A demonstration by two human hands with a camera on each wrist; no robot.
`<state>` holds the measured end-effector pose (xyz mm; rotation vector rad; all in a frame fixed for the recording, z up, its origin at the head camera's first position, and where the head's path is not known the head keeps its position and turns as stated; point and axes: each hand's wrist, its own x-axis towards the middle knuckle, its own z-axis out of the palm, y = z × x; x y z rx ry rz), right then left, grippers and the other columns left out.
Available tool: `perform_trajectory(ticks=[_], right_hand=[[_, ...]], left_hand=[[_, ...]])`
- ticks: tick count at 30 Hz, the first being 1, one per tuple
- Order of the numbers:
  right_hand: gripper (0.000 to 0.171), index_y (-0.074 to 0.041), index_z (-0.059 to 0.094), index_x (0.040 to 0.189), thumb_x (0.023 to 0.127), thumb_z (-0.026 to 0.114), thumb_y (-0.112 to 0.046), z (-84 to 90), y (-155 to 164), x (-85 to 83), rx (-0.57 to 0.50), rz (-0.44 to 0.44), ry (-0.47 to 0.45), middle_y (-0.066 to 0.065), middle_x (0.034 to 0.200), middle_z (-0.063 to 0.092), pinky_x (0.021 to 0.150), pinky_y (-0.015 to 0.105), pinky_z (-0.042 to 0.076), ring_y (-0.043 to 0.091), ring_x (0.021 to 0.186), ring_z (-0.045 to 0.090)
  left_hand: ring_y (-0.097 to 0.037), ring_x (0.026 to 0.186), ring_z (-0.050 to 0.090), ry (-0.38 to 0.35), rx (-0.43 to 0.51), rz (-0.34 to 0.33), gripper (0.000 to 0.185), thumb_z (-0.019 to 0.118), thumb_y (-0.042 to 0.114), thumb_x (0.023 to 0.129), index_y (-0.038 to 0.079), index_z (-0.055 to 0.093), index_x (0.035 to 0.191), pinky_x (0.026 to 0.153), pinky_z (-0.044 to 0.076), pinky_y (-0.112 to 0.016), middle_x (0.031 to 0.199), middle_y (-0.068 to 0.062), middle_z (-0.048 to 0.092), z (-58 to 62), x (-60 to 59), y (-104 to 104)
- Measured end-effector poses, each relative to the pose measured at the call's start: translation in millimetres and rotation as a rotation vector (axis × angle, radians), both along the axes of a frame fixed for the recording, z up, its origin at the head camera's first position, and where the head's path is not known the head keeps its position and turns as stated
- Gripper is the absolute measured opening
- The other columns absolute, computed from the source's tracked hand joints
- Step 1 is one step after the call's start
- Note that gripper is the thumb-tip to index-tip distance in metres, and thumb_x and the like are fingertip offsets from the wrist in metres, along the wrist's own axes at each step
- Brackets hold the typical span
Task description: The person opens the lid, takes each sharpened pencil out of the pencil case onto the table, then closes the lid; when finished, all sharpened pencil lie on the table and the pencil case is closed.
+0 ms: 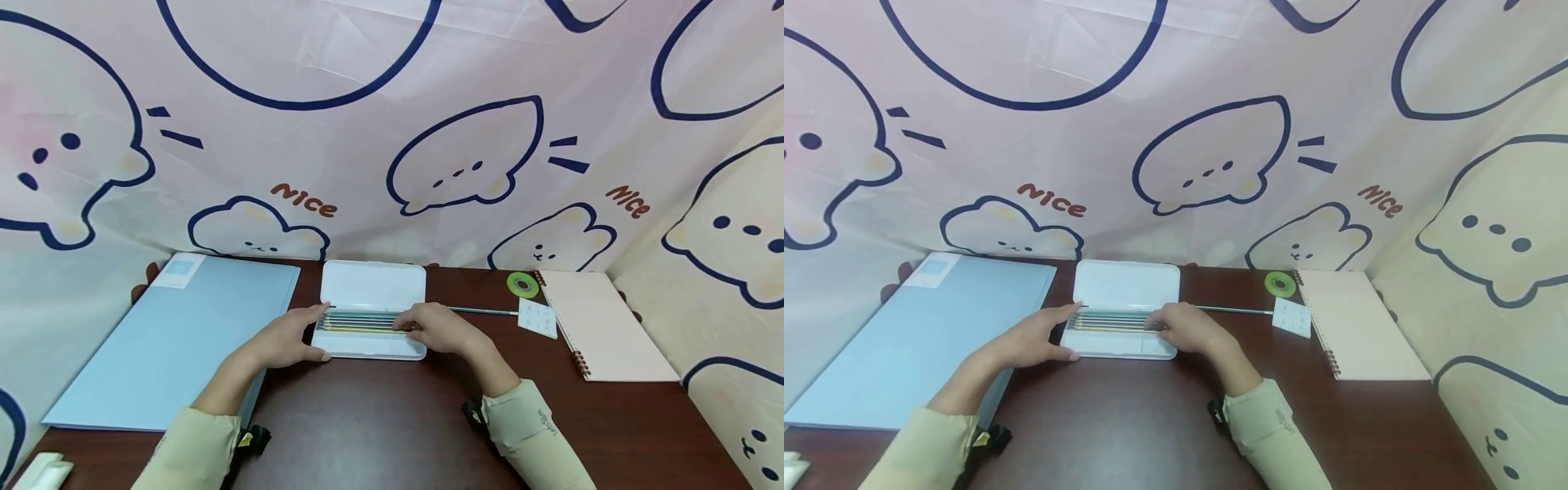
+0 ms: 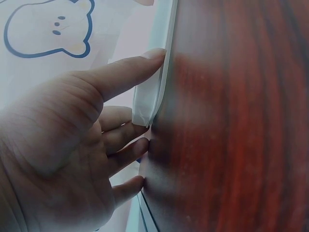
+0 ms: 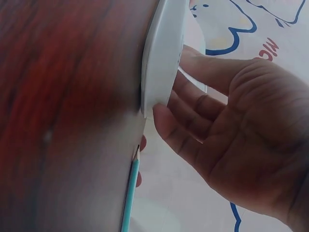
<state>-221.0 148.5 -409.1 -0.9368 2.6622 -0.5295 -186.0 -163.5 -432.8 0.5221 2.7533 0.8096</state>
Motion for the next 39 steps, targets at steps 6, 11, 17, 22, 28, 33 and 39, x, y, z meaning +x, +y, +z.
perform_trajectory(ticks=[6, 11, 17, 22, 28, 33, 39], right_hand=[[0.029, -0.018, 0.076, 0.119, 0.098, 0.062, -0.003, 0.2, 0.7, -0.1, 0.004, -0.002, 0.011, -0.001, 0.113, 0.074, 0.086, 0.034, 0.052, 0.013, 0.097, 0.063], [0.024, -0.018, 0.078, 0.113, 0.096, 0.066, -0.005, 1.0, 2.3, -1.0, 0.013, -0.022, 0.032, -0.001, 0.115, 0.074, 0.094, 0.038, 0.054, 0.015, 0.105, 0.066], [0.023, -0.019, 0.078, 0.112, 0.095, 0.068, -0.006, 5.3, 7.3, -0.6, -0.005, -0.102, 0.046, -0.004, 0.109, 0.075, 0.089, 0.035, 0.055, 0.011, 0.096, 0.064], [0.021, -0.021, 0.078, 0.109, 0.094, 0.071, -0.008, 9.7, 16.3, -3.0, -0.027, -0.142, 0.088, -0.006, 0.101, 0.075, 0.085, 0.033, 0.055, 0.009, 0.088, 0.062], [0.012, -0.022, 0.076, 0.101, 0.093, 0.073, -0.013, 17.1, 35.5, -7.3, -0.064, -0.183, 0.093, -0.007, 0.095, 0.073, 0.08, 0.032, 0.052, 0.011, 0.084, 0.059], [0.012, -0.023, 0.075, 0.1, 0.093, 0.073, -0.013, 21.3, 54.8, -7.0, -0.1, -0.218, 0.099, -0.007, 0.096, 0.073, 0.08, 0.033, 0.051, 0.013, 0.085, 0.058], [0.011, -0.022, 0.077, 0.099, 0.093, 0.073, -0.013, 23.5, 78.3, -9.2, -0.122, -0.263, 0.132, -0.007, 0.098, 0.073, 0.079, 0.034, 0.049, 0.016, 0.086, 0.057]], left_hand=[[-0.045, 0.145, 0.039, 0.002, -0.007, 0.007, 0.098, 0.085, 0.037, 0.082, 0.002, 0.034, 0.157, 0.112, 0.036, -0.064, 0.157, -0.023, 0.042, 0.9, -0.8, 1.7], [-0.045, 0.144, 0.039, 0.007, -0.004, 0.003, 0.098, 0.085, 0.037, 0.081, 0.002, 0.035, 0.157, 0.112, 0.037, -0.064, 0.157, -0.023, 0.043, 2.8, -0.2, 1.7], [-0.044, 0.145, 0.04, 0.011, 0.002, 0.0, 0.097, 0.086, 0.035, 0.081, 0.002, 0.035, 0.157, 0.113, 0.037, -0.063, 0.157, -0.022, 0.043, 2.1, -0.5, 2.5], [-0.044, 0.145, 0.039, 0.006, -0.005, 0.005, 0.097, 0.085, 0.035, 0.081, 0.003, 0.034, 0.157, 0.113, 0.036, -0.064, 0.158, -0.022, 0.042, 1.6, -0.8, 2.6], [-0.044, 0.145, 0.039, 0.004, -0.001, 0.001, 0.097, 0.086, 0.035, 0.081, 0.002, 0.035, 0.157, 0.113, 0.037, -0.063, 0.158, -0.022, 0.042, 1.3, -0.9, 1.8], [-0.044, 0.145, 0.039, -0.005, -0.001, 0.001, 0.098, 0.085, 0.037, 0.081, 0.002, 0.035, 0.157, 0.113, 0.036, -0.063, 0.158, -0.022, 0.042, 2.0, 0.3, 1.5], [-0.045, 0.144, 0.039, 0.006, 0.002, -0.002, 0.098, 0.085, 0.038, 0.081, 0.001, 0.035, 0.156, 0.112, 0.037, -0.064, 0.158, -0.023, 0.042, 1.7, 1.2, 1.4]])
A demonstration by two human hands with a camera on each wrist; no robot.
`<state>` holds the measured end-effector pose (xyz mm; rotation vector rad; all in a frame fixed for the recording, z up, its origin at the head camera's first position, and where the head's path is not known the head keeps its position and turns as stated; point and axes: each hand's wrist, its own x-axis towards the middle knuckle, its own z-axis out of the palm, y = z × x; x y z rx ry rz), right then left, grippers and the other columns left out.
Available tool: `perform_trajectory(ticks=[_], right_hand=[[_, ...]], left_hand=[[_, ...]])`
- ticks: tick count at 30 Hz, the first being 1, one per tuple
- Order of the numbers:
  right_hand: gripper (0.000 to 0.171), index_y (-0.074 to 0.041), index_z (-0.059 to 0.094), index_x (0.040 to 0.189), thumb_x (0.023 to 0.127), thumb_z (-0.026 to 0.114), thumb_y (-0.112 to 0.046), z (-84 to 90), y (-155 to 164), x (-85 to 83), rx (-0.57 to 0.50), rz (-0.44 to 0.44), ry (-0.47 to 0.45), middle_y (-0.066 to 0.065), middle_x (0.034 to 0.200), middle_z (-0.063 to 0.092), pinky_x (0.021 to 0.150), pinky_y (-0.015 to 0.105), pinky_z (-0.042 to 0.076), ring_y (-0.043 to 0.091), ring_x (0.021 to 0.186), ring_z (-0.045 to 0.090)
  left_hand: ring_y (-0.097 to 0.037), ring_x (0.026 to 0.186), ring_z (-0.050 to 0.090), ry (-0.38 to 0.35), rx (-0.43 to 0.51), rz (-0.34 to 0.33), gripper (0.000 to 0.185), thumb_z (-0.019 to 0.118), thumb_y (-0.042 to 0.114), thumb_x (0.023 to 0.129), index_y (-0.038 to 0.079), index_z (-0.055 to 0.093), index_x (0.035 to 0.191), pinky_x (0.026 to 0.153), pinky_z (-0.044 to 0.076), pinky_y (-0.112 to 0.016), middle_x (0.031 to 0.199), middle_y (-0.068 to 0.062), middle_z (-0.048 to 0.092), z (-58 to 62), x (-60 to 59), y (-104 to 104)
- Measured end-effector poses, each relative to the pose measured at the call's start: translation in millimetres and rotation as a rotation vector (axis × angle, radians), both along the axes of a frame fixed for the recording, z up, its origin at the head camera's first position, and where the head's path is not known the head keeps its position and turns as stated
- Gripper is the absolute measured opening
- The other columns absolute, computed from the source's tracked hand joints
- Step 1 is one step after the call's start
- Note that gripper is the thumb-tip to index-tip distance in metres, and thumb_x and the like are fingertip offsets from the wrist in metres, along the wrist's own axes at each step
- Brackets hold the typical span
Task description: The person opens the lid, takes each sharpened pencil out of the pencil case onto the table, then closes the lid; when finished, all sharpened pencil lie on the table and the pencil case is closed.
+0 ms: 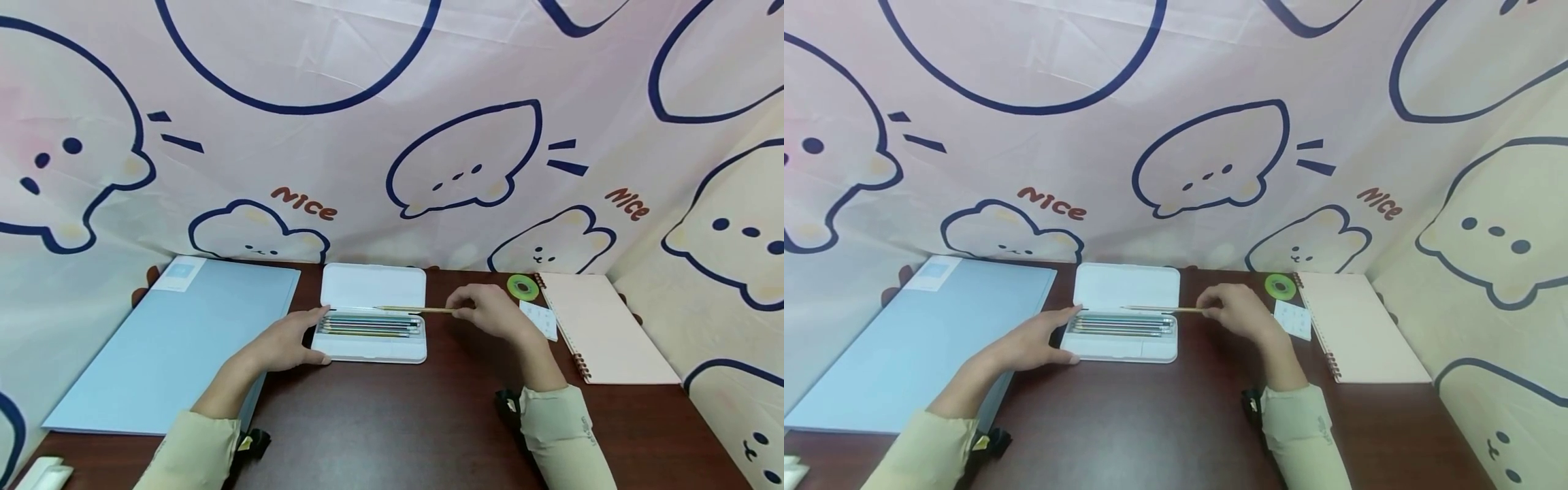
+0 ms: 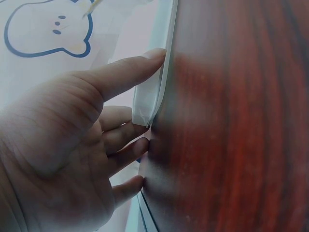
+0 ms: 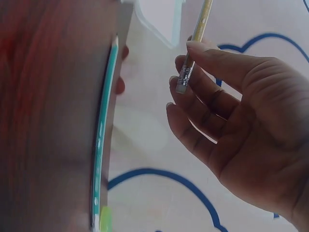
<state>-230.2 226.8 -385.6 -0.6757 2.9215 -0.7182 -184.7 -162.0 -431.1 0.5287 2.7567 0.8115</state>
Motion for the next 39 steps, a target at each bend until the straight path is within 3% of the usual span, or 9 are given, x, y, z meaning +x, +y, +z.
perform_trajectory(ticks=[11, 20, 27, 39], right_hand=[[0.009, -0.018, 0.077, 0.099, 0.093, 0.073, -0.013, 5.2, 34.1, -7.2, -0.01, -0.066, 0.019, -0.001, 0.096, 0.073, 0.07, 0.032, 0.046, 0.018, 0.08, 0.056], [0.009, -0.016, 0.079, 0.099, 0.092, 0.074, -0.013, 0.3, 52.9, -12.0, 0.008, -0.112, 0.039, 0.001, 0.096, 0.073, 0.073, 0.033, 0.045, 0.02, 0.084, 0.055], [0.01, -0.012, 0.079, 0.1, 0.093, 0.072, -0.01, -5.0, 67.7, -13.4, -0.018, -0.165, -0.033, 0.005, 0.097, 0.07, 0.073, 0.032, 0.046, 0.022, 0.087, 0.054], [0.011, -0.012, 0.079, 0.101, 0.095, 0.07, -0.011, -11.6, 81.7, -16.7, 0.064, -0.215, -0.106, 0.006, 0.097, 0.074, 0.078, 0.04, 0.052, 0.025, 0.093, 0.06]], left_hand=[[-0.044, 0.145, 0.039, -0.004, 0.001, 0.009, 0.096, 0.085, 0.037, 0.081, 0.003, 0.035, 0.157, 0.113, 0.036, -0.063, 0.158, -0.022, 0.042, -0.6, -0.3, 0.1], [-0.045, 0.144, 0.04, 0.003, -0.002, 0.008, 0.097, 0.085, 0.037, 0.081, 0.002, 0.035, 0.157, 0.112, 0.037, -0.064, 0.156, -0.023, 0.044, 1.3, 1.0, 0.2], [-0.044, 0.145, 0.039, -0.004, -0.007, 0.008, 0.097, 0.085, 0.037, 0.081, 0.003, 0.035, 0.157, 0.113, 0.036, -0.064, 0.157, -0.022, 0.043, 1.8, -0.1, 0.3], [-0.044, 0.144, 0.04, 0.009, -0.002, -0.001, 0.096, 0.085, 0.038, 0.082, 0.002, 0.036, 0.156, 0.112, 0.037, -0.063, 0.157, -0.021, 0.044, -1.1, -1.1, -1.1]])
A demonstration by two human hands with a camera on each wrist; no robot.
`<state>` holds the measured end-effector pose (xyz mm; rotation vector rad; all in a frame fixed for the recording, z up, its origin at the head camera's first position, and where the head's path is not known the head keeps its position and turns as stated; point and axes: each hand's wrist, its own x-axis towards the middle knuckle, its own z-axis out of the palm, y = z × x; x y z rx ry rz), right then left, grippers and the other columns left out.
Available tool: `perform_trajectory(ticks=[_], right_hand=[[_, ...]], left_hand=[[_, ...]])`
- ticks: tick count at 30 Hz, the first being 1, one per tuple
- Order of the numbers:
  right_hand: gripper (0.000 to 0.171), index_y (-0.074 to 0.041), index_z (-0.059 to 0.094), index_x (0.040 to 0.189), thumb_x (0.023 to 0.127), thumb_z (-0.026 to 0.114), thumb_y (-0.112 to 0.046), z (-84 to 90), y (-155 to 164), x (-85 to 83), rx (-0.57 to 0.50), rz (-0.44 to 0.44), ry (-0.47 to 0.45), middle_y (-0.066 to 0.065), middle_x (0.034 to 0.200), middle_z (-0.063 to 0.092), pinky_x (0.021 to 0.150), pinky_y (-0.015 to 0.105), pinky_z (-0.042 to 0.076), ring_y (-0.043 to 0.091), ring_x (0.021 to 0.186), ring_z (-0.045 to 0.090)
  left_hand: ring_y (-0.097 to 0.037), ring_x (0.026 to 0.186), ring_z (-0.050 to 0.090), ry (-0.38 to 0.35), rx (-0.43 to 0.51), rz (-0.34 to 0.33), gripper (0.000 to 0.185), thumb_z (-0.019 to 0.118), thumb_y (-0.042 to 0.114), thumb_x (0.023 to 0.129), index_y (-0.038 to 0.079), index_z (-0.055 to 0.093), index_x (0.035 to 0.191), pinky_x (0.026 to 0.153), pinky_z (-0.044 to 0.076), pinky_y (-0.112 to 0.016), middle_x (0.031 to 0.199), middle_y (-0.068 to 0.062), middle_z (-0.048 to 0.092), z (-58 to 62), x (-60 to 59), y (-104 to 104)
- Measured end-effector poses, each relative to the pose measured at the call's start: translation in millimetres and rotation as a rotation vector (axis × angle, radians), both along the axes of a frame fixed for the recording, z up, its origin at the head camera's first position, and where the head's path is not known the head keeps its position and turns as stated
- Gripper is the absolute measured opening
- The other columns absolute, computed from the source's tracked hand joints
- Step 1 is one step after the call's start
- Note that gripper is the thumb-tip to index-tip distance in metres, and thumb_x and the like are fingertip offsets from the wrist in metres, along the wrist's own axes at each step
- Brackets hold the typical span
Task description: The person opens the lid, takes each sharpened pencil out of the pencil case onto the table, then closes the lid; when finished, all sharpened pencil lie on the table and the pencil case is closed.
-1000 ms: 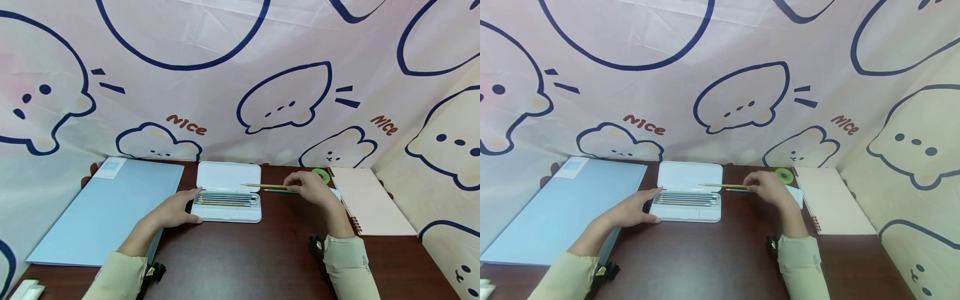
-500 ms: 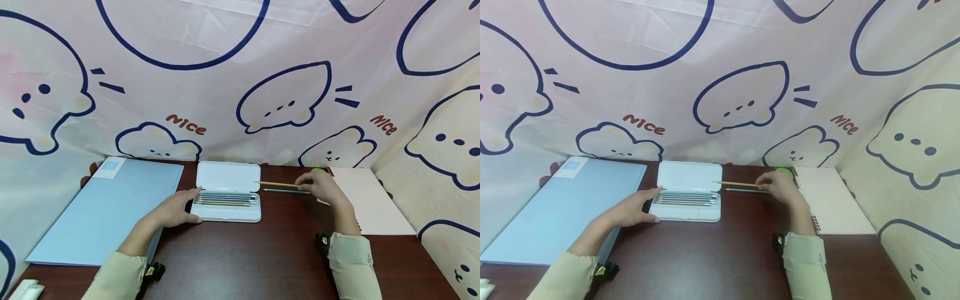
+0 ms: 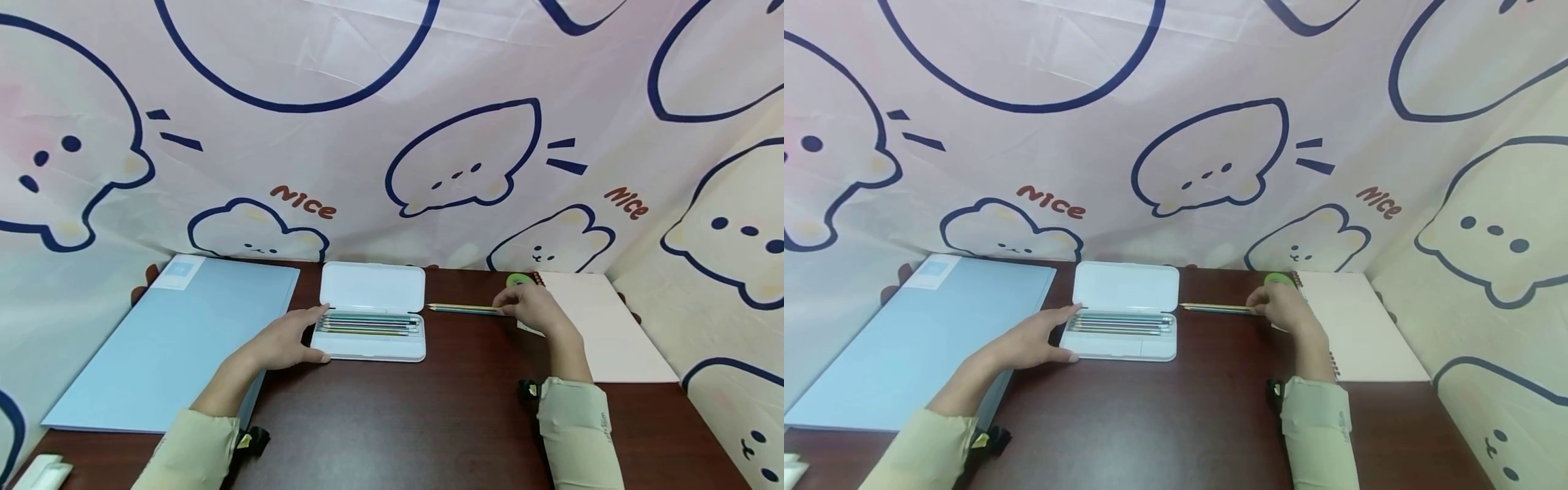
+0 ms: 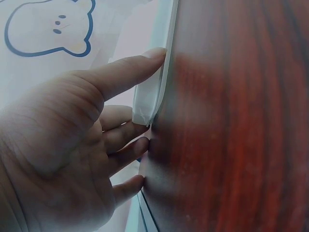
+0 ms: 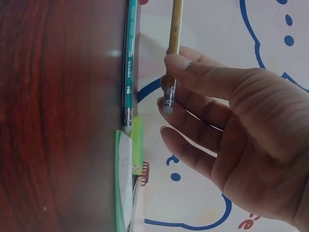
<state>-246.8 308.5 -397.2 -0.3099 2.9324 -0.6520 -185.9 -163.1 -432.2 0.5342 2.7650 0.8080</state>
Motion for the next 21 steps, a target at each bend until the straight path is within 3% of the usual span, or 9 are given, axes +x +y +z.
perform_trajectory(ticks=[21], right_hand=[[0.01, -0.012, 0.078, 0.098, 0.095, 0.069, -0.01, -12.1, 10.6, -5.8, 0.044, 0.003, -0.056, 0.004, 0.094, 0.074, 0.074, 0.035, 0.05, 0.019, 0.083, 0.061]], left_hand=[[-0.045, 0.144, 0.039, -0.005, -0.02, 0.016, 0.098, 0.084, 0.041, 0.082, 0.003, 0.034, 0.157, 0.112, 0.036, -0.064, 0.157, -0.022, 0.043, -3.5, -1.0, -0.1]])
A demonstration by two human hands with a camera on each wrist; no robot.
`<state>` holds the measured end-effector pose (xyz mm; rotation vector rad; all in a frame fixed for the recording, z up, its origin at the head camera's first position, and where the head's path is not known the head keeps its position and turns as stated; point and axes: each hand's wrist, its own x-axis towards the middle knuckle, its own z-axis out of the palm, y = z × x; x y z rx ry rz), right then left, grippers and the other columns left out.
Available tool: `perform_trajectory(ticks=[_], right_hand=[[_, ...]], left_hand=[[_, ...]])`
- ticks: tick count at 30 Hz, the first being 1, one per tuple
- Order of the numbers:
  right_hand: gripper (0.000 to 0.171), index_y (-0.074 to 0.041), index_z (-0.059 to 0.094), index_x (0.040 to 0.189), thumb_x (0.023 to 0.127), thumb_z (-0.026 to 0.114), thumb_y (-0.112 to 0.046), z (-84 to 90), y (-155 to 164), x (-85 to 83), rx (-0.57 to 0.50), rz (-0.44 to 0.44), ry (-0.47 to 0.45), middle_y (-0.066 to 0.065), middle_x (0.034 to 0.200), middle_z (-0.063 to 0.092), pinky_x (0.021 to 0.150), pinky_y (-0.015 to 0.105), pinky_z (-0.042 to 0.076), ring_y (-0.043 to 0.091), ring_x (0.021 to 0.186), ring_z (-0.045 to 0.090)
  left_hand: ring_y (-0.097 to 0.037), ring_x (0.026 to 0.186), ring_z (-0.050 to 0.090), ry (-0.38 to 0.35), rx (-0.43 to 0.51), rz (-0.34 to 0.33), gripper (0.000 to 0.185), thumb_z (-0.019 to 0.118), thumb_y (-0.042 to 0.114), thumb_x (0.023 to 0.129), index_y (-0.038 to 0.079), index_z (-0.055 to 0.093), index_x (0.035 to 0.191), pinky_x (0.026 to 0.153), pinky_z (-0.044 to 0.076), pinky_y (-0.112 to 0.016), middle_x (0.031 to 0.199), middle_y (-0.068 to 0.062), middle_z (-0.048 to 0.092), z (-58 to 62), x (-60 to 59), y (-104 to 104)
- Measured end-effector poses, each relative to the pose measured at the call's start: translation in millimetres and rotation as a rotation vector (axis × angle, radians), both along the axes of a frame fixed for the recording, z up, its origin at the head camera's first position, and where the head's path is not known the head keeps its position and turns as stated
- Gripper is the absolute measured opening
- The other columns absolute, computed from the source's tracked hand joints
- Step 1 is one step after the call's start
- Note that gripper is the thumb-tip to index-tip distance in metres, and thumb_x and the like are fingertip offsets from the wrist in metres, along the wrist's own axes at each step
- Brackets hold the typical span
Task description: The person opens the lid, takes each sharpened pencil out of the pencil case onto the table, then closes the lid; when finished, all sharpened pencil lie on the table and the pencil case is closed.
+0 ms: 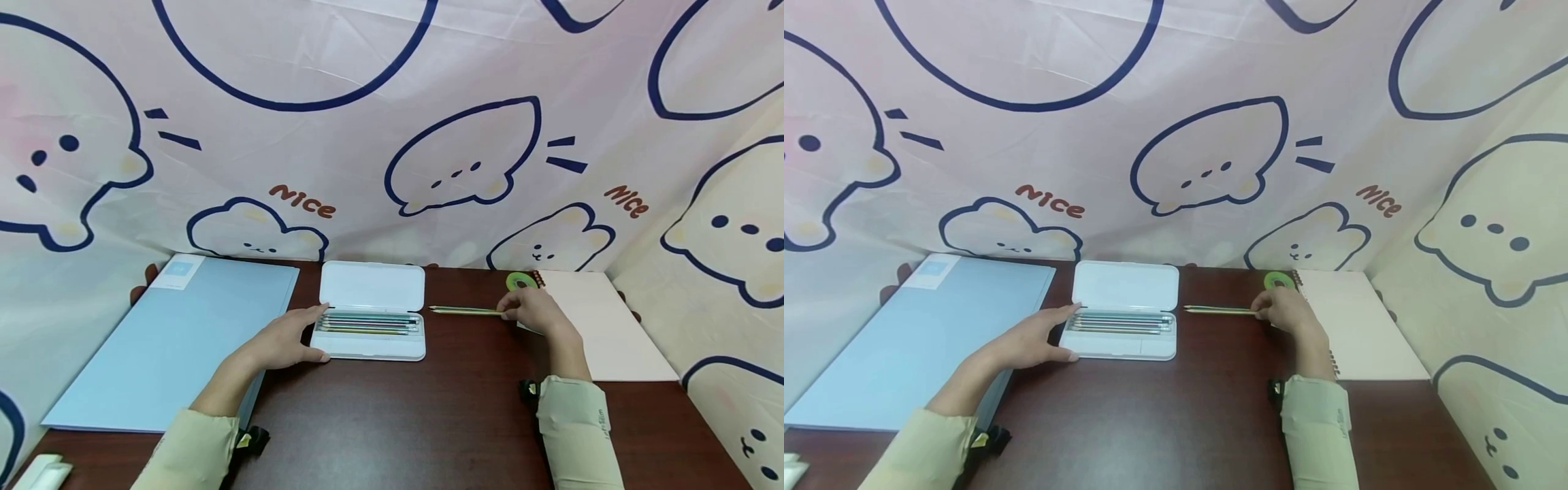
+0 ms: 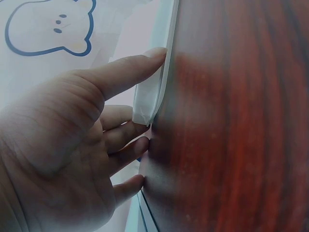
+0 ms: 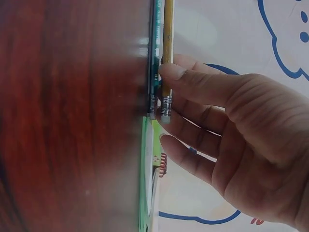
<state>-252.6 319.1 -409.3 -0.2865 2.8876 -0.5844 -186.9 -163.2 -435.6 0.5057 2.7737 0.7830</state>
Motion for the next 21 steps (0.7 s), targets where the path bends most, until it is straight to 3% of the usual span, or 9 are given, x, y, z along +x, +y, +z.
perform_trajectory(ticks=[21], right_hand=[[0.006, -0.012, 0.075, 0.095, 0.092, 0.072, -0.008, -4.2, -5.0, -1.7, 0.006, -0.021, -0.007, 0.002, 0.088, 0.071, 0.073, 0.035, 0.049, 0.019, 0.081, 0.058]], left_hand=[[-0.044, 0.144, 0.04, 0.01, 0.006, -0.013, 0.097, 0.084, 0.04, 0.082, 0.003, 0.034, 0.157, 0.113, 0.037, -0.064, 0.157, -0.022, 0.043, -0.3, 0.1, -0.6]])
